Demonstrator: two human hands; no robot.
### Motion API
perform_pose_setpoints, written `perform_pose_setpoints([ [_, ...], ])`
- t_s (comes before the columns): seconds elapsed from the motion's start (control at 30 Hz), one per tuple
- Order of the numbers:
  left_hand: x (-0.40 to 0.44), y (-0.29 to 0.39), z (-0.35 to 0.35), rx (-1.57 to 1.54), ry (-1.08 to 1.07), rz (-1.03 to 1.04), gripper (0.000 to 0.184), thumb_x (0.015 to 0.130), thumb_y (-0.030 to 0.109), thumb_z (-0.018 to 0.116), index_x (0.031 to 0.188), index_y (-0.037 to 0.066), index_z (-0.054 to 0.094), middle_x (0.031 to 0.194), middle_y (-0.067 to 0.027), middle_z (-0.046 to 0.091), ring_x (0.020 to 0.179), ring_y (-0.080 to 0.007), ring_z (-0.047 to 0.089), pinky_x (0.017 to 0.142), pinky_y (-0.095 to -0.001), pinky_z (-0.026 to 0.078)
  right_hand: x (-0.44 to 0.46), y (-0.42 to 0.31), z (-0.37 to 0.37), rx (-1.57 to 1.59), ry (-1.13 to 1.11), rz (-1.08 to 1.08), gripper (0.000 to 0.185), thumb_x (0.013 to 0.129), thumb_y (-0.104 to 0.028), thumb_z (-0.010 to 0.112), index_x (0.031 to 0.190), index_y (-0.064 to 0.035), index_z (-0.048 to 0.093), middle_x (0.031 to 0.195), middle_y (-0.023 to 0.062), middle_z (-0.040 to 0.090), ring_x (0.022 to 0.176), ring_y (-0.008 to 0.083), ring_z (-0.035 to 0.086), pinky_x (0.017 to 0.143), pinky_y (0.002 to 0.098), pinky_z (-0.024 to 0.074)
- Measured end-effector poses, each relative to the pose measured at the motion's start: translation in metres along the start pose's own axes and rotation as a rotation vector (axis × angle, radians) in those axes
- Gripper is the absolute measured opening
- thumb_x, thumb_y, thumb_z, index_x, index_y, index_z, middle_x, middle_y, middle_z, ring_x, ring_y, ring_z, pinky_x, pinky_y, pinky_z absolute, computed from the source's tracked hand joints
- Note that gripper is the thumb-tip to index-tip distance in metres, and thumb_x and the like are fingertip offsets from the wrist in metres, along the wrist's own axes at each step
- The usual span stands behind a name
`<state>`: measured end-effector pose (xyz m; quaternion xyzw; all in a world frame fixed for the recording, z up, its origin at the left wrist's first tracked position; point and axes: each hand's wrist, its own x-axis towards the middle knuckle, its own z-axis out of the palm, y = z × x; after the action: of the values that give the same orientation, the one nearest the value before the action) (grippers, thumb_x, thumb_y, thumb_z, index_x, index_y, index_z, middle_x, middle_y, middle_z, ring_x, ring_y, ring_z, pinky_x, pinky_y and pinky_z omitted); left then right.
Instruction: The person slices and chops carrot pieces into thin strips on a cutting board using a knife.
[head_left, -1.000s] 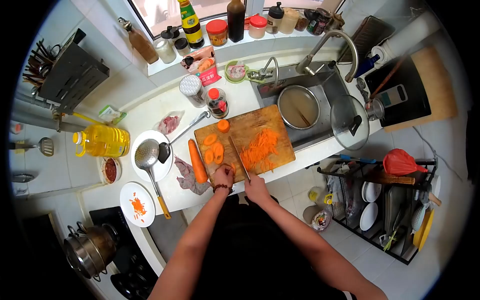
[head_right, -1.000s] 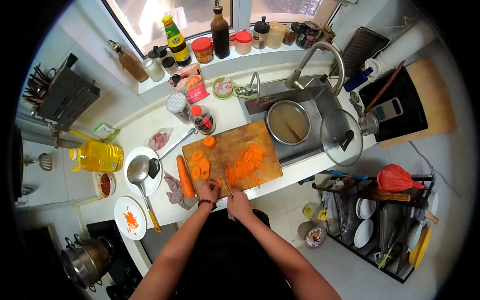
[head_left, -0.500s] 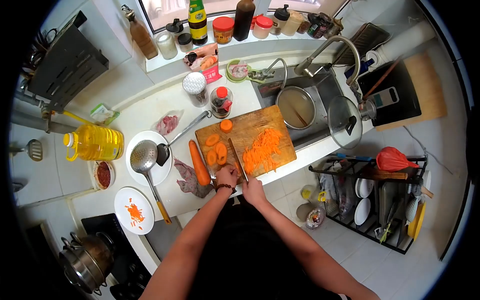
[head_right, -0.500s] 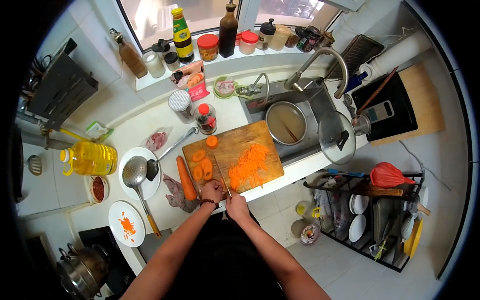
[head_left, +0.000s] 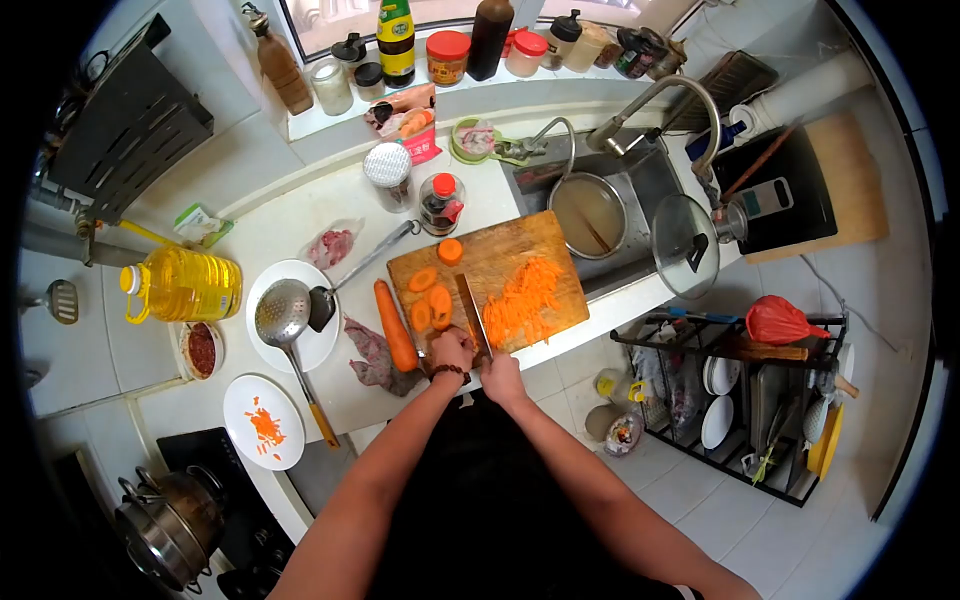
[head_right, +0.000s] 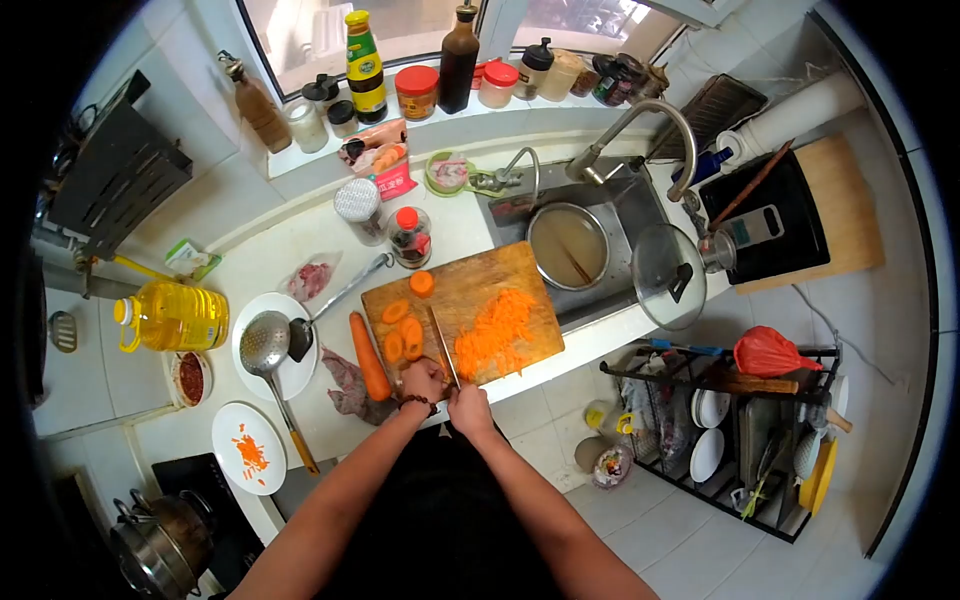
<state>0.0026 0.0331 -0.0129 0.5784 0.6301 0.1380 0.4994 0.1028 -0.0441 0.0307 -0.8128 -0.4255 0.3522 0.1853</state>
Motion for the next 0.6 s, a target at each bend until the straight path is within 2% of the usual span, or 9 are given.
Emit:
perform_pose_setpoints([
  [0.1, 0.003, -0.002, 0.006, 0.072, -0.008, 0.001, 0.009, 0.086, 0.001, 0.067, 0.090, -0.006, 0.070, 0.084, -0.0198, 0.074, 0.071, -0.0235, 0.076, 0.064, -0.0330, 0.060, 0.003, 0.005, -0.021, 0.082, -0.035, 0.025, 0.024, 0.092, -0.018, 0.064, 0.094, 0.0064, 0.067, 0.083, 0.0322, 0.065, 0.086, 0.0494, 0.065, 0.072, 0.0525, 0.0516],
  [0.13, 0.000, 0.007, 0.006, -0.134, -0.012, -0.104, 0.008, 0.088, 0.000, 0.065, 0.091, -0.007, 0.069, 0.081, -0.0179, 0.074, 0.070, -0.0232, 0.075, 0.064, -0.0315, 0.060, 0.008, 0.009, -0.023, 0.079, -0.027, 0.019, 0.024, 0.092, -0.018, 0.064, 0.094, 0.0064, 0.067, 0.083, 0.0322, 0.065, 0.086, 0.0494, 0.065, 0.072, 0.0525, 0.0516],
  [0.17, 0.006, -0.007, 0.019, -0.134, -0.011, -0.105, 0.008, 0.088, 0.000, 0.065, 0.091, -0.007, 0.069, 0.081, -0.0179, 0.074, 0.070, -0.0232, 0.075, 0.064, -0.0315, 0.060, 0.009, 0.014, -0.023, 0.122, 0.026, -0.021, 0.026, 0.092, -0.019, 0.065, 0.092, 0.0067, 0.067, 0.081, 0.0314, 0.065, 0.084, 0.0482, 0.066, 0.070, 0.0509, 0.0515],
  [0.23, 0.021, -0.032, 0.046, -0.114, 0.083, 0.100, 0.009, 0.091, 0.000, 0.064, 0.094, -0.007, 0.068, 0.080, -0.0159, 0.073, 0.068, -0.0220, 0.074, 0.063, -0.0299, 0.060, 0.009, 0.016, -0.031, 0.167, 0.081, -0.060, 0.027, 0.091, -0.020, 0.066, 0.090, 0.0070, 0.067, 0.079, 0.0306, 0.065, 0.082, 0.0470, 0.067, 0.068, 0.0493, 0.0514],
  [0.3, 0.021, -0.015, 0.051, -0.125, 0.063, 0.110, 0.011, 0.093, 0.002, 0.063, 0.097, -0.007, 0.068, 0.083, -0.0145, 0.072, 0.068, -0.0201, 0.072, 0.060, -0.0308, 0.059, 0.015, 0.014, -0.058, 0.248, 0.102, -0.041, 0.026, 0.091, -0.020, 0.067, 0.091, 0.0063, 0.067, 0.077, 0.0281, 0.066, 0.077, 0.0451, 0.067, 0.066, 0.0470, 0.0514],
  [0.43, 0.016, 0.004, 0.050, -0.134, 0.048, -0.004, 0.011, 0.091, 0.006, 0.067, 0.097, -0.003, 0.069, 0.086, -0.0136, 0.073, 0.072, -0.0202, 0.072, 0.064, -0.0323, 0.057, 0.018, 0.019, -0.112, 0.223, 0.058, -0.024, 0.023, 0.092, -0.019, 0.065, 0.092, 0.0035, 0.067, 0.082, 0.0287, 0.066, 0.084, 0.0462, 0.066, 0.070, 0.0477, 0.0512],
  [0.5, 0.004, -0.003, 0.028, 0.068, 0.177, 0.192, 0.015, 0.088, 0.011, 0.071, 0.097, -0.001, 0.071, 0.085, -0.0130, 0.073, 0.074, -0.0198, 0.071, 0.068, -0.0331, 0.056, 0.017, 0.032, -0.127, 0.227, 0.050, -0.077, 0.021, 0.094, -0.018, 0.062, 0.098, 0.0015, 0.069, 0.085, 0.0284, 0.067, 0.085, 0.0462, 0.066, 0.071, 0.0493, 0.0516],
  [0.57, 0.002, 0.003, -0.001, -0.029, 0.274, 0.201, 0.019, 0.087, 0.016, 0.074, 0.099, 0.001, 0.071, 0.083, -0.0117, 0.072, 0.076, -0.0196, 0.069, 0.071, -0.0331, 0.055, 0.017, 0.034, -0.154, 0.047, 0.059, -0.298, 0.022, 0.093, -0.017, 0.061, 0.107, -0.0026, 0.070, 0.087, 0.0282, 0.067, 0.084, 0.0458, 0.066, 0.072, 0.0517, 0.0522],
  [0.6, -0.017, 0.032, -0.028, 0.000, 0.351, 0.196, 0.018, 0.088, 0.015, 0.073, 0.099, 0.002, 0.071, 0.082, -0.0112, 0.071, 0.077, -0.0197, 0.068, 0.071, -0.0326, 0.054, 0.014, 0.034, -0.170, -0.097, -0.008, -0.277, 0.031, 0.091, -0.017, 0.062, 0.120, -0.0087, 0.068, 0.089, 0.0255, 0.069, 0.081, 0.0442, 0.067, 0.074, 0.0529, 0.0531],
])
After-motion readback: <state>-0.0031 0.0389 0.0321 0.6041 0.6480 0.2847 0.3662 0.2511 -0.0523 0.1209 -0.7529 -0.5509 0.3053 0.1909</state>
